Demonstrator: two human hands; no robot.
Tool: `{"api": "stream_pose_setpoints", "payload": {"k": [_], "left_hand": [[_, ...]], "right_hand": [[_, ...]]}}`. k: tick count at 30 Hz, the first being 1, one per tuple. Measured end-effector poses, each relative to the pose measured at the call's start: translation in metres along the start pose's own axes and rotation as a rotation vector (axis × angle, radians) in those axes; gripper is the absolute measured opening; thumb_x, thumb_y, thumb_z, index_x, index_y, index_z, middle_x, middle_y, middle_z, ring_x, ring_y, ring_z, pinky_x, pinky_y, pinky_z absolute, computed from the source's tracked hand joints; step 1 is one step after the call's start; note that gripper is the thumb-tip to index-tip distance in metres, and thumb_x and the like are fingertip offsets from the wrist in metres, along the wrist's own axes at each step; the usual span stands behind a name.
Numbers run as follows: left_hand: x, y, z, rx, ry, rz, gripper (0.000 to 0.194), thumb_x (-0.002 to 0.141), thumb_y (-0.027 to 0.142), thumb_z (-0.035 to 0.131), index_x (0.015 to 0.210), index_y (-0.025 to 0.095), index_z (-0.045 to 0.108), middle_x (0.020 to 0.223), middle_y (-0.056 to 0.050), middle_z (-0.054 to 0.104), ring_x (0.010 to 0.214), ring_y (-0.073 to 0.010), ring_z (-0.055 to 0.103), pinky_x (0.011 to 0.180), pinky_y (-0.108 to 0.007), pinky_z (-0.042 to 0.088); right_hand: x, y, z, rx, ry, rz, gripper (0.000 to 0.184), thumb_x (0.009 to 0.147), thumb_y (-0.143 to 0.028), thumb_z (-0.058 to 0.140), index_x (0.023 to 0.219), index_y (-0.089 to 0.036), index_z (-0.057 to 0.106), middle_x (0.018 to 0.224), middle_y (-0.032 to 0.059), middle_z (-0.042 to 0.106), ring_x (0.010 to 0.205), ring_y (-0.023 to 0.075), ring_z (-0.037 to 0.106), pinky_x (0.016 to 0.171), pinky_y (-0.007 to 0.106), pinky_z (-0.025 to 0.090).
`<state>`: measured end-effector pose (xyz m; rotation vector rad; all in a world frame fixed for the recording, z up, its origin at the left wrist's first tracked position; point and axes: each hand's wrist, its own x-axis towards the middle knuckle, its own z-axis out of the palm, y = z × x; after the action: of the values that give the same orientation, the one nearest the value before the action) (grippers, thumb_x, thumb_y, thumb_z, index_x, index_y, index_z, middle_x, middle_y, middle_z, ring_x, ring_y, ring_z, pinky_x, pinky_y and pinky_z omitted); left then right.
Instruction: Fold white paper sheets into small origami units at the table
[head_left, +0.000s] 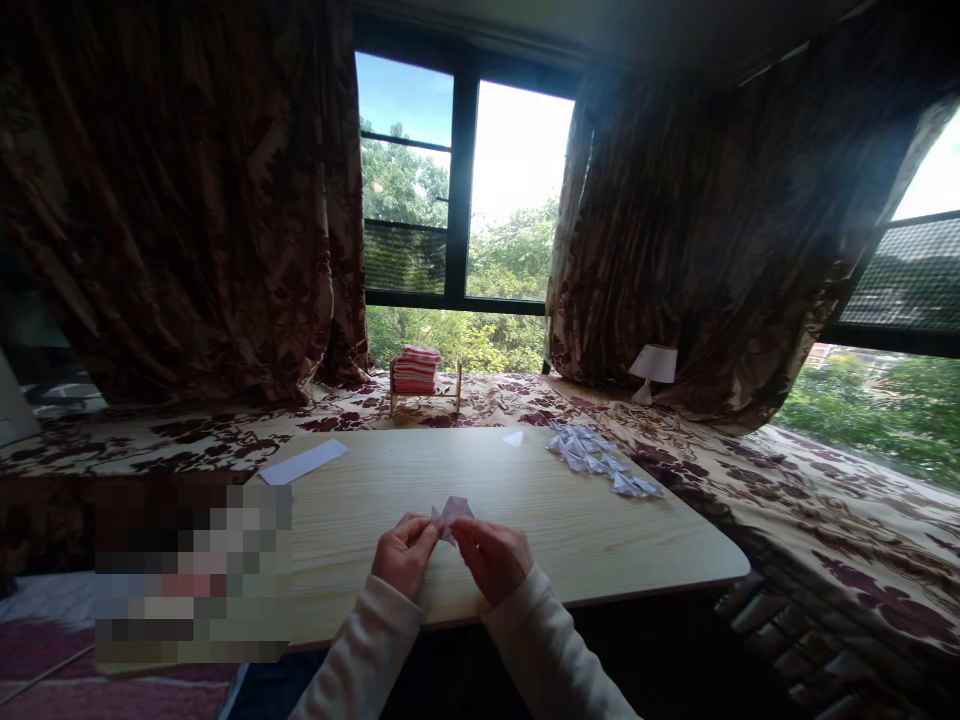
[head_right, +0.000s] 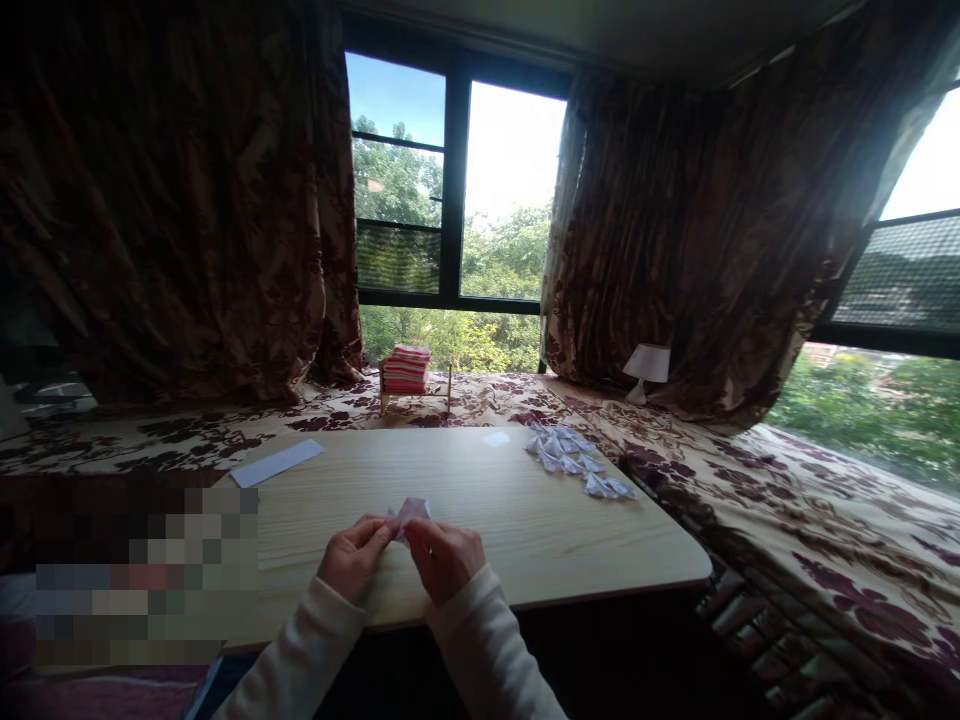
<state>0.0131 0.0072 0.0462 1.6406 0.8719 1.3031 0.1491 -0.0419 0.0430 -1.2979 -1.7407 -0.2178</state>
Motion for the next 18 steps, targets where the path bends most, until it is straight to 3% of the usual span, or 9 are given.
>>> {"api": "stream_pose_setpoints", "payload": {"k": [18], "left_hand": [[-0.0010, 0.0019, 0.0003, -0.023, 0.049, 0.008, 0.021, 0.065, 0.035, 0.061, 0.058, 0.017, 0.068, 0.065, -0.001, 0.059, 0.069, -0.0163, 0.055, 0.066, -0.023, 0.043]], "right_hand": [[0.0016, 0.0005, 0.0009, 0.208, -0.025, 0.134, 0.025, 0.085, -0.033, 0.041, 0.083, -0.020, 0.062, 0.048, -0.0019, 0.058, 0.039, 0.0093, 0.053, 0.042, 0.017, 0.040]]}}
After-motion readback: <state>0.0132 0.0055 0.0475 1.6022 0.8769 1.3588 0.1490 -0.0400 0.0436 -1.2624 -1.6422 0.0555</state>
